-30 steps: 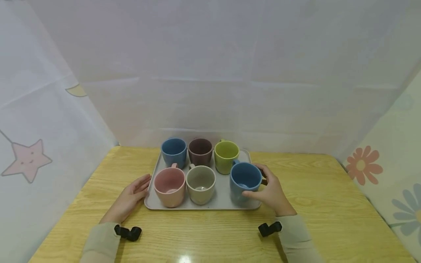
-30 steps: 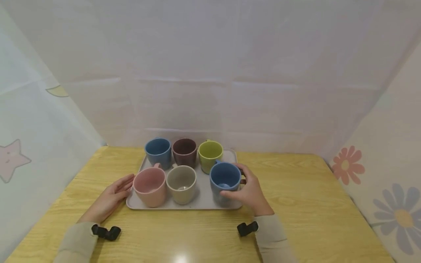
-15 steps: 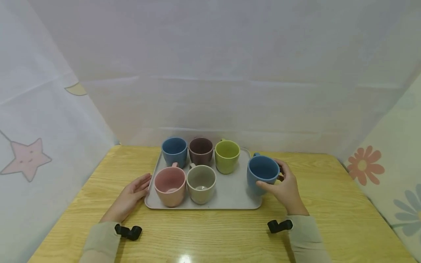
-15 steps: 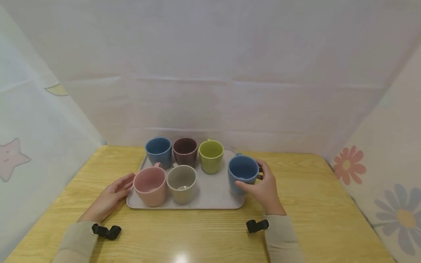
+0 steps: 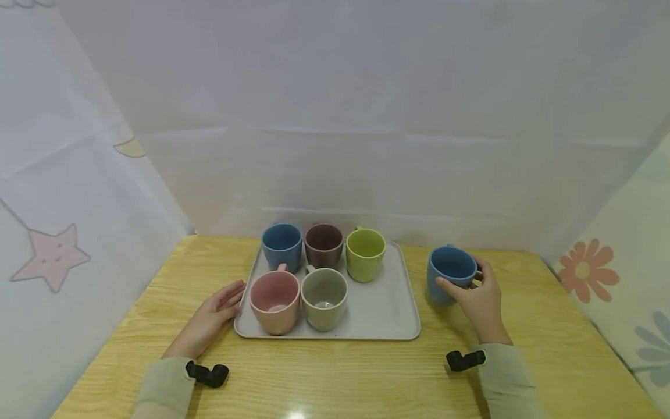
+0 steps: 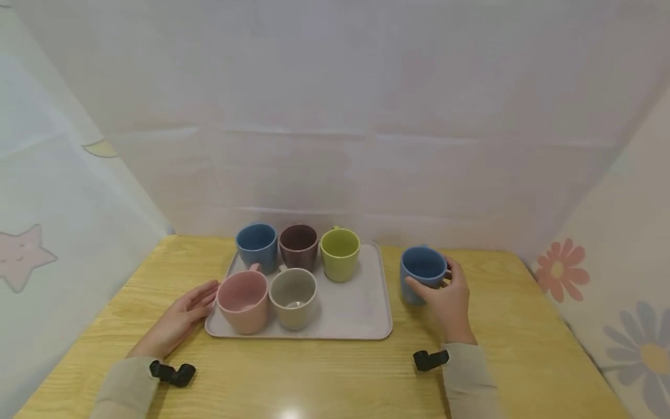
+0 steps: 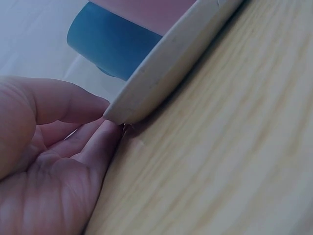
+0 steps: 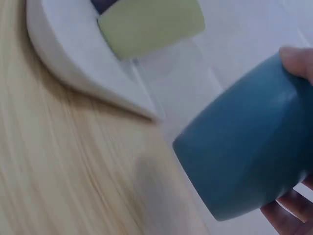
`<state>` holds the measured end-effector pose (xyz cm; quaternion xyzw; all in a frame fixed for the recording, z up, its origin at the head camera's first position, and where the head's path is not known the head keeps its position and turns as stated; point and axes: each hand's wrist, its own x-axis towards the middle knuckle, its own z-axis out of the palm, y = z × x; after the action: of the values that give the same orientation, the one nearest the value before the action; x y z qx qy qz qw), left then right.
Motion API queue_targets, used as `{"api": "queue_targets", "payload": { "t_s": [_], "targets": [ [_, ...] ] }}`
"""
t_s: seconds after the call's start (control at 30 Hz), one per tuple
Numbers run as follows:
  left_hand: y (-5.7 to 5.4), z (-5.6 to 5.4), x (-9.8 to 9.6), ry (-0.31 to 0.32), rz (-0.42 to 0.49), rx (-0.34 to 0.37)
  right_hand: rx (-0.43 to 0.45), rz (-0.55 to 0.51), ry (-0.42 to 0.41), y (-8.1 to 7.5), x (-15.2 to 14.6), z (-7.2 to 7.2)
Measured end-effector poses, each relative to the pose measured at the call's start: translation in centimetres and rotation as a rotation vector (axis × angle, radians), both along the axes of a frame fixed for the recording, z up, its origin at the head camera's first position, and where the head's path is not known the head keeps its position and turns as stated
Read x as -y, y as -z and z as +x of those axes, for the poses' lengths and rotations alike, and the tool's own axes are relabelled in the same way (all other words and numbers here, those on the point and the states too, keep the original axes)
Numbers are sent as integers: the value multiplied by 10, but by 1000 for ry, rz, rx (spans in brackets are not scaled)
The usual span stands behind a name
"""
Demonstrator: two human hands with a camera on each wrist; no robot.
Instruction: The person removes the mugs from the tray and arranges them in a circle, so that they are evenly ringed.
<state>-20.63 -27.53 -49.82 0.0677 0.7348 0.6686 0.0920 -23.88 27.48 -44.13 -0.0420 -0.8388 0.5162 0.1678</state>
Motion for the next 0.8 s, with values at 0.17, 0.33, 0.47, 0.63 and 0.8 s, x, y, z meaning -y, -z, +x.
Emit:
{"api": "queue_targets", "payload": {
  "t_s": [0.17,0.33,0.47,0.63,0.8],
  "targets": [
    [1,-1,-2,0,11,9,15,46,52,0,-22,-14],
    [-1,1,-1,-6,7,11,-27,102,74,2,-41,-32],
    [-1,1,0,-9,10,14,-27,111,98,1,-56,-43],
    [0,2,-1,-9,12,14,25,85,139,3,-74,-53],
    [0,2,-1,-17,16,13,69,30,203,5,-87,-62]
  ]
}}
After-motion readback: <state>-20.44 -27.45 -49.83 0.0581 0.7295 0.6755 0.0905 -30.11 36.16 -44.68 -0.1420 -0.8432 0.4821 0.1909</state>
